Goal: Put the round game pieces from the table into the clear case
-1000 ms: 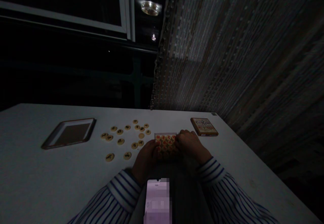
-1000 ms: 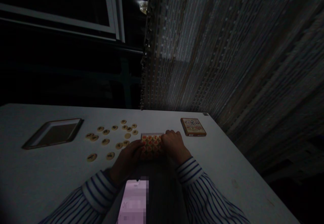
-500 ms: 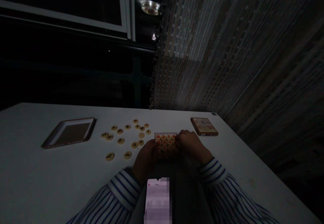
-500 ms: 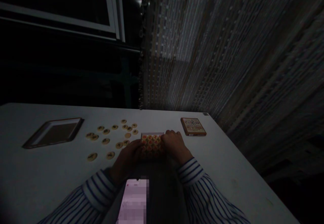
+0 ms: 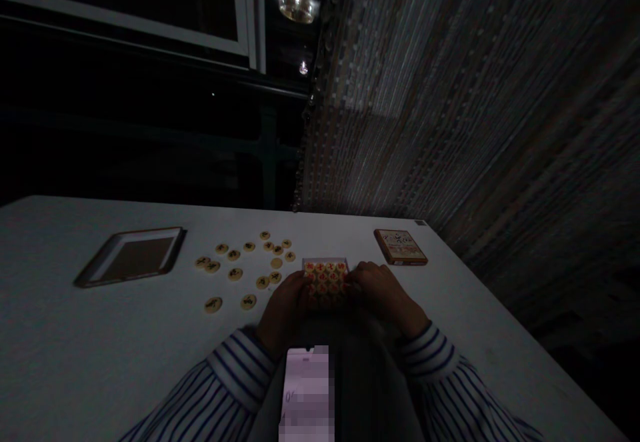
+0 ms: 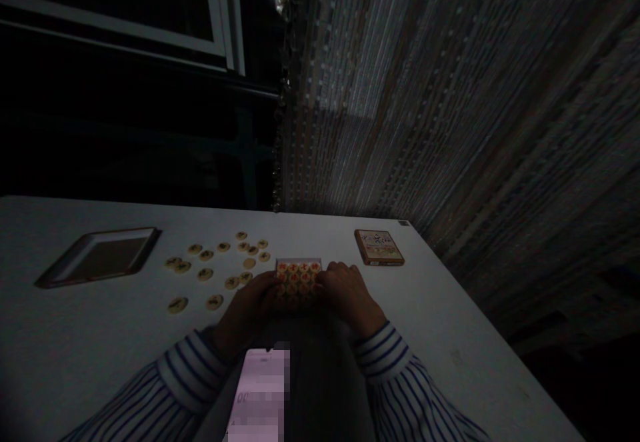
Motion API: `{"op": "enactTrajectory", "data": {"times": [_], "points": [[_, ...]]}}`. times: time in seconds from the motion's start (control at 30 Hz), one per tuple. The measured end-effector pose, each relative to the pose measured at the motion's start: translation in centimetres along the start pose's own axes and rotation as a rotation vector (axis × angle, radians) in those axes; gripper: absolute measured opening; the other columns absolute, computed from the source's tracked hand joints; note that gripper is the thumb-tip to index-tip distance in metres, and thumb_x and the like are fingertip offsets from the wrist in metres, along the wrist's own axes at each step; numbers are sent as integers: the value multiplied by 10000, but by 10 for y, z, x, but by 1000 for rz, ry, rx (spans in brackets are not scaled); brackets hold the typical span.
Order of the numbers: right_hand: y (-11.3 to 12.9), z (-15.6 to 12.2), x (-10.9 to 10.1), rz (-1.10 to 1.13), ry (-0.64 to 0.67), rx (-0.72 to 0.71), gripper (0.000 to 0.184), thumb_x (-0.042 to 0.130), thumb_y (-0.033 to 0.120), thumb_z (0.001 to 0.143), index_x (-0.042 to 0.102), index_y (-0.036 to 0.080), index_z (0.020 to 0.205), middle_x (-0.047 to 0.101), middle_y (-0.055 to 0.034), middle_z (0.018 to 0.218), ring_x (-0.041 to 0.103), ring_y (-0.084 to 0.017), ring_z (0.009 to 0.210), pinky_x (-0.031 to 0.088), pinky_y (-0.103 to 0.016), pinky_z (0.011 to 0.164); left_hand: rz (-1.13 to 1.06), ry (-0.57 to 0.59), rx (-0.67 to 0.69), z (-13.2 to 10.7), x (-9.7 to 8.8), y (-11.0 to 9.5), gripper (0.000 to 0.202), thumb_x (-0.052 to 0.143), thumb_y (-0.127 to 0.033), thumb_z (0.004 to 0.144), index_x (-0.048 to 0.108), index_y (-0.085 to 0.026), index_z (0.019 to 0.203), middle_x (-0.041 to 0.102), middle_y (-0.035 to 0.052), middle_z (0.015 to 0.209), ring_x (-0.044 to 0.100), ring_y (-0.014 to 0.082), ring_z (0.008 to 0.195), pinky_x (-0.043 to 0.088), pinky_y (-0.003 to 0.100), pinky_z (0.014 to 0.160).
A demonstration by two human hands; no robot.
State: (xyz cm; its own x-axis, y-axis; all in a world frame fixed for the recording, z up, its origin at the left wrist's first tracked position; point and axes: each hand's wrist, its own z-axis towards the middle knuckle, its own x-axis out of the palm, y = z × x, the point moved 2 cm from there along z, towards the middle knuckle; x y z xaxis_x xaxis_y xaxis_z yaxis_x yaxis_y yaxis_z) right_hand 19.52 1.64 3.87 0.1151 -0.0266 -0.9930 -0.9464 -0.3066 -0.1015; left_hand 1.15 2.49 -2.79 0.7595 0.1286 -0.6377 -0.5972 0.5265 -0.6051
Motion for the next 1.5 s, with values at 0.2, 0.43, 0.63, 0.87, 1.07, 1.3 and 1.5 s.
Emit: {"op": "enactTrajectory", "data": {"times": [0.2,0.43,0.63,0.87,1.07,1.3,1.5], "points": [[3,4,2,-35,32,-18,227,441,322,810,597,252,959,569,-64,908,504,-192,871,316,-299,680,-14,12,-10,1,-2,-3,252,385,-167,800,592,-172,944,605,78,1026,560,173,957,474,346,839],[5,4,0,-36,33,-31,247,419,341,821,595,248,966,571,-73,924,508,-196,873,319,-312,691,15,31,-36,2,-2,-4,256,389,-153,796,603,-167,935,610,80,1034,558,178,970,469,348,849],[6,4,-2,-39,50,-31,241,438,329,813,597,244,972,572,-73,935,506,-205,900,328,-319,698,10,42,-34,1,1,0,263,381,-161,807,591,-159,966,601,89,1055,547,184,989,460,364,859],[5,3,-3,-38,47,-21,231,438,306,813,602,246,965,575,-73,933,511,-206,894,331,-318,696,-11,23,-19,0,1,1,260,391,-153,799,588,-175,967,604,75,1046,555,177,971,469,358,848],[5,3,-1,-44,53,-23,244,432,311,820,585,250,1000,570,-74,943,506,-204,906,330,-313,703,-10,16,-14,1,-1,-1,257,391,-167,800,597,-181,953,608,74,1033,556,179,970,467,357,850],[-5,-3,-2,31,9,-1,243,454,330,804,586,264,997,569,-57,928,506,-188,897,326,-300,719,-30,10,-11,0,0,0,255,384,-163,808,588,-170,961,604,80,1033,558,170,954,474,343,838],[-8,-10,-2,74,-7,1,238,484,295,784,585,263,997,566,-50,935,499,-182,907,321,-300,745,-17,11,-17,1,0,1,251,396,-171,801,600,-183,949,614,68,1021,569,174,945,476,359,841]]}}
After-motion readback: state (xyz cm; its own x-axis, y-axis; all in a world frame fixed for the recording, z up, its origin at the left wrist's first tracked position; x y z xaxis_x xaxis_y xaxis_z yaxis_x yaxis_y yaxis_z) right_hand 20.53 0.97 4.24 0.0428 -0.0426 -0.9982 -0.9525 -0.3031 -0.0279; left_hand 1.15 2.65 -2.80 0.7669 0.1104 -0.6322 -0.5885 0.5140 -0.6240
